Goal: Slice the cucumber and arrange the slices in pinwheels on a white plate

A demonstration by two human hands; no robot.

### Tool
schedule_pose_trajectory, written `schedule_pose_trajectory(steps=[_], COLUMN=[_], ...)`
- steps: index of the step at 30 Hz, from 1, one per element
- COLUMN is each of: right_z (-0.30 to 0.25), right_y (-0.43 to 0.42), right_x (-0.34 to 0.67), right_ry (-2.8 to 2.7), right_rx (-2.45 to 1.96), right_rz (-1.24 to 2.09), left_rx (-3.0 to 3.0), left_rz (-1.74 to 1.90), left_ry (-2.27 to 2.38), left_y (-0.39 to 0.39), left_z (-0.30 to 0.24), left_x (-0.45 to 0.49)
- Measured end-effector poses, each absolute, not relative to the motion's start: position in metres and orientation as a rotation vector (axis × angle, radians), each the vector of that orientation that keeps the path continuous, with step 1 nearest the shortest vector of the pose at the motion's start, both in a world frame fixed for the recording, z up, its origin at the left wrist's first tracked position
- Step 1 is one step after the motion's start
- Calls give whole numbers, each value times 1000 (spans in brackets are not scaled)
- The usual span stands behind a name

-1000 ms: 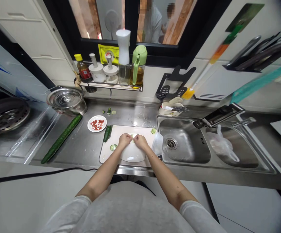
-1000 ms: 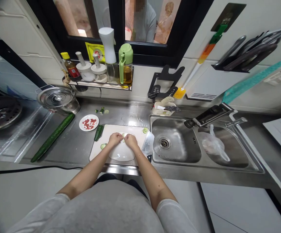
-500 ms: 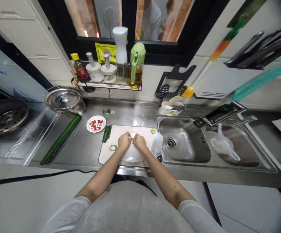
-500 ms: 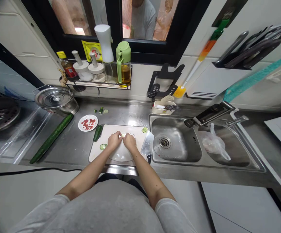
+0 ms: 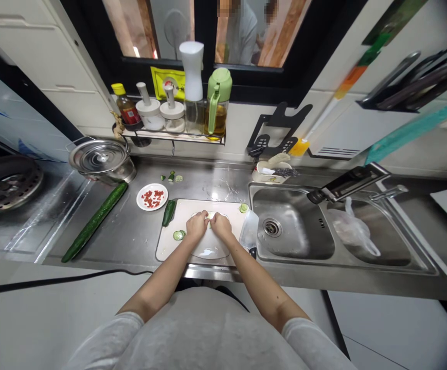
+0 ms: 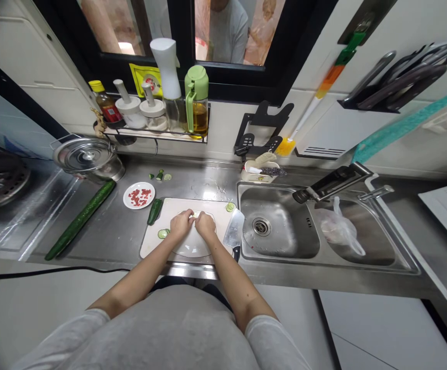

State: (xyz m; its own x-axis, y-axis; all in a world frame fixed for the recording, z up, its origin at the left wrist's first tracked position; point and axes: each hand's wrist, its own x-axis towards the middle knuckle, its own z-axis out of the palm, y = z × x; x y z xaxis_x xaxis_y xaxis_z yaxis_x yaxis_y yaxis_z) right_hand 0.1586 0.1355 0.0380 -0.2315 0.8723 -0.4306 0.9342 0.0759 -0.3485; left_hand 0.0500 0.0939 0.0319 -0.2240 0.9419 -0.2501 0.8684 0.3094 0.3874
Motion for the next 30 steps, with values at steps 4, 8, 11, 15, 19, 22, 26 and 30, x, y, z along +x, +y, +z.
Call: schedule_pose_trajectory(steps=[4, 8, 11, 15, 19, 22, 26, 30], right_z=[40, 41, 41, 43, 44, 45, 45, 46], right_y=[135, 135, 135, 134, 130, 126, 121, 118], right_x=[158, 156, 155, 154, 155, 156, 156, 156], right_ry=[2231, 2221, 2221, 2242, 2231, 2235, 2265, 2291], right_rx=[1876, 1878, 1869, 1841, 1837, 1813, 1762, 1752], right_rz=[-853, -853, -846, -811, -797, -787, -726, -682], left_rx=[1593, 1571, 1582, 1611, 1627, 1630, 1633, 1608], left_rz=[232, 230, 232, 222, 219, 211, 207, 227], left_ry=[2140, 2136, 2140, 2149, 2153, 2164, 2160, 2150], left_y=[94, 94, 94, 93, 92, 92, 92, 92], left_z=[34, 36, 37, 35, 35, 35, 35, 37], left_x=[50, 50, 51, 51, 50, 50, 51, 54])
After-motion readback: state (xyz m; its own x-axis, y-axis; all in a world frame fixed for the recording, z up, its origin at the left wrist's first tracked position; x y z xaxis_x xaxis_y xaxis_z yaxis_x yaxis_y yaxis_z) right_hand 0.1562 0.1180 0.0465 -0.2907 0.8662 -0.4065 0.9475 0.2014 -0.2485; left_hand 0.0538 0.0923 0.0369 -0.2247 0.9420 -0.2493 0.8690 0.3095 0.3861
